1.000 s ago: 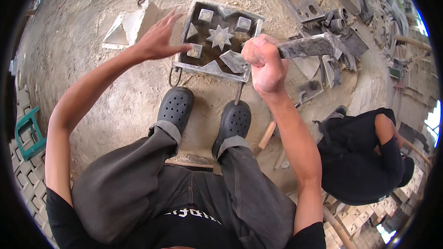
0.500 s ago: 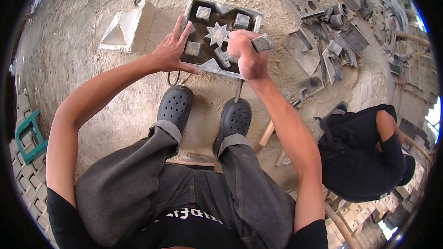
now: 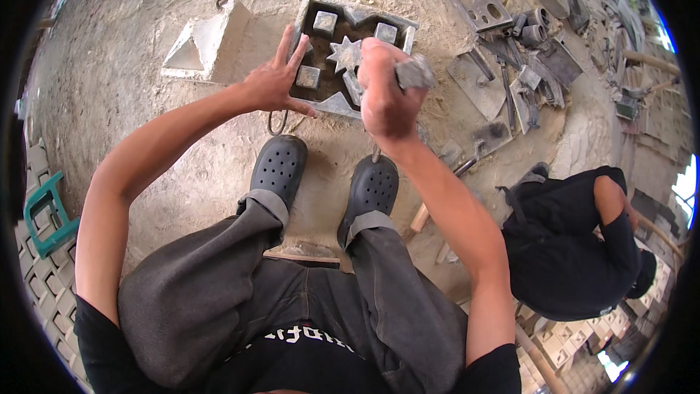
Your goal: The person fills a decorative star-shaped mold with sand and concrete mix, using a trowel and small brushes to pack and smooth the material into the intricate pattern.
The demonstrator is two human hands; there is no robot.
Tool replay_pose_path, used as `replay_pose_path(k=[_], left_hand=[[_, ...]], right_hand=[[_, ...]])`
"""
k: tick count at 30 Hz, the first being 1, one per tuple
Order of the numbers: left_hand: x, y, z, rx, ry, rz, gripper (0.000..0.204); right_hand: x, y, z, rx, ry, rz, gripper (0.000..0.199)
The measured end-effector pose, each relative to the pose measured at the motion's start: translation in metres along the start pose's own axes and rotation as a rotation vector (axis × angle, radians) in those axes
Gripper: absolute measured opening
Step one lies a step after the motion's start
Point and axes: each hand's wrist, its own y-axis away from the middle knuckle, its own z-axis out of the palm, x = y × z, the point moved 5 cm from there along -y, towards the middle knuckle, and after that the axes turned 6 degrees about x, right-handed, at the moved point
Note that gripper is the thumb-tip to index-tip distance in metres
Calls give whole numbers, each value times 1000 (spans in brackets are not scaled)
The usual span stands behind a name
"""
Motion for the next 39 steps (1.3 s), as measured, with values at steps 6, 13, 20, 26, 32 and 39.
replay_pose_path(k=[6,13,20,26,32,39], left_hand=[[6,-6,-3,-30,60,-20,153],[9,-4,-5,-29,65,-18,153],[6,0,-6,-50,15,-16,152],[2,-1,0,48,34,25,153],[1,2,0,295,-113,145,150],[2,7,-4,317,-202,213,147]], right_hand=[[40,-2,-15,-122,172,4,38],[13,6,-6,-107,280,-100,45],[4,-9,4,-165,37,-8,44],[38,-9,1,-264,157,33,37],[27,-4,-16,-217,12,-7,33],[8,-24,-5,-218,-20,69,40]])
